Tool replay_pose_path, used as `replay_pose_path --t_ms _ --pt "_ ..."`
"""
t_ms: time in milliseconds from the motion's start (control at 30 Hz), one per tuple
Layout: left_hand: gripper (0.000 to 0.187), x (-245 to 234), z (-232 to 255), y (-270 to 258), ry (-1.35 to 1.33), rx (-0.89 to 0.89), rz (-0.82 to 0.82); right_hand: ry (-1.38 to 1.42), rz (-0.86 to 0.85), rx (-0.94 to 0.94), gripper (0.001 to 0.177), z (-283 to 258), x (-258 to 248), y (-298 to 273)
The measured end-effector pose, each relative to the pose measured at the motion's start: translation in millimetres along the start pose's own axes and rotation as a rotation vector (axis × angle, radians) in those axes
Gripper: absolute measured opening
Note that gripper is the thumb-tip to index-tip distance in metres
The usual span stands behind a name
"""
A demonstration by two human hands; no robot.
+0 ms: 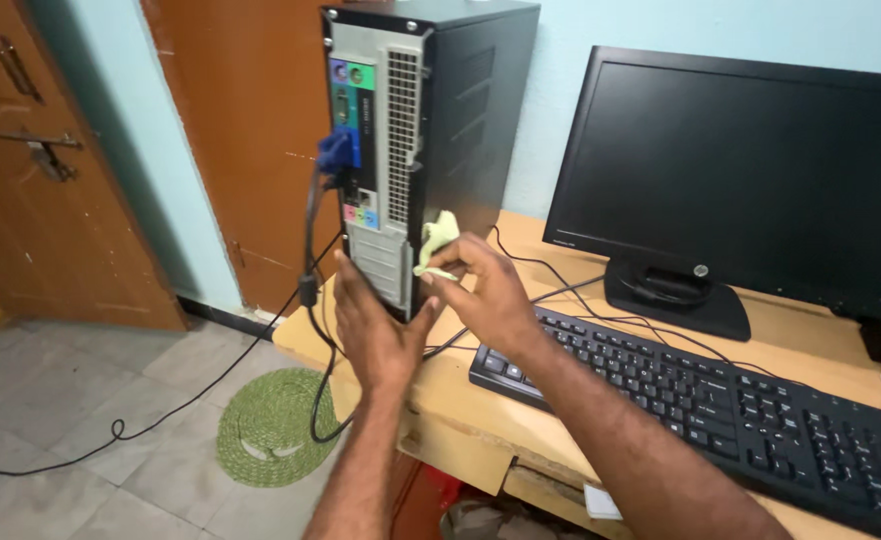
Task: The person cleans a computer monitor, the back of a computer tower, and a keyboard using a yellow cloth. They wipe the screen, the rear ports of the tower, and the keys of the keyboard in a systematic manner.
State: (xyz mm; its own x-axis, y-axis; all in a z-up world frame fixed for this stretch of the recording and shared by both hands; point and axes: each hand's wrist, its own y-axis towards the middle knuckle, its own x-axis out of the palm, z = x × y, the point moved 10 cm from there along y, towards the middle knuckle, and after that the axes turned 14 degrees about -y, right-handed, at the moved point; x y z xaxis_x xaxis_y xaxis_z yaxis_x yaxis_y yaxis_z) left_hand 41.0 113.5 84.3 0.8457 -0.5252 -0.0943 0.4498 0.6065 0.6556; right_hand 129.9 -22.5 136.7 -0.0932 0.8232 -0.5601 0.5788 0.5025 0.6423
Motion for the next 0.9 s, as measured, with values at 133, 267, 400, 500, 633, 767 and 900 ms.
replay_pose_path --t_ms 133,267,400,500,633,767,900 --pt "0.132 3 -9 1 0.047 -0.054 -0.034 0.157 0.068 0.031 0.019 -2 -13 33" --pt "0.132 4 -7 -5 0.047 -0.020 -0.014 0.435 0.063 -0.097 0.020 -3 -11 44" --pt "0.133 6 -5 -1 0.070 -0.044 -0.022 -0.149 -0.239 -0.068 0.013 11 14 11" --pt "0.131 2 -2 -7 0.074 -0.034 -0.013 -0.325 -0.297 0.010 0.013 34 -9 -5" --pt "0.123 0 7 -16 0.036 0.061 0.029 -0.338 -0.220 0.146 0.011 62 -78 -20" --pt "0.093 8 45 -53 0.058 0.342 0.044 -0.474 -0.165 0.331 0.013 76 -119 -44" --pt "0.036 18 65 -63 0.104 0.491 0.003 -0.681 -0.373 0.459 0.029 83 -79 -101"
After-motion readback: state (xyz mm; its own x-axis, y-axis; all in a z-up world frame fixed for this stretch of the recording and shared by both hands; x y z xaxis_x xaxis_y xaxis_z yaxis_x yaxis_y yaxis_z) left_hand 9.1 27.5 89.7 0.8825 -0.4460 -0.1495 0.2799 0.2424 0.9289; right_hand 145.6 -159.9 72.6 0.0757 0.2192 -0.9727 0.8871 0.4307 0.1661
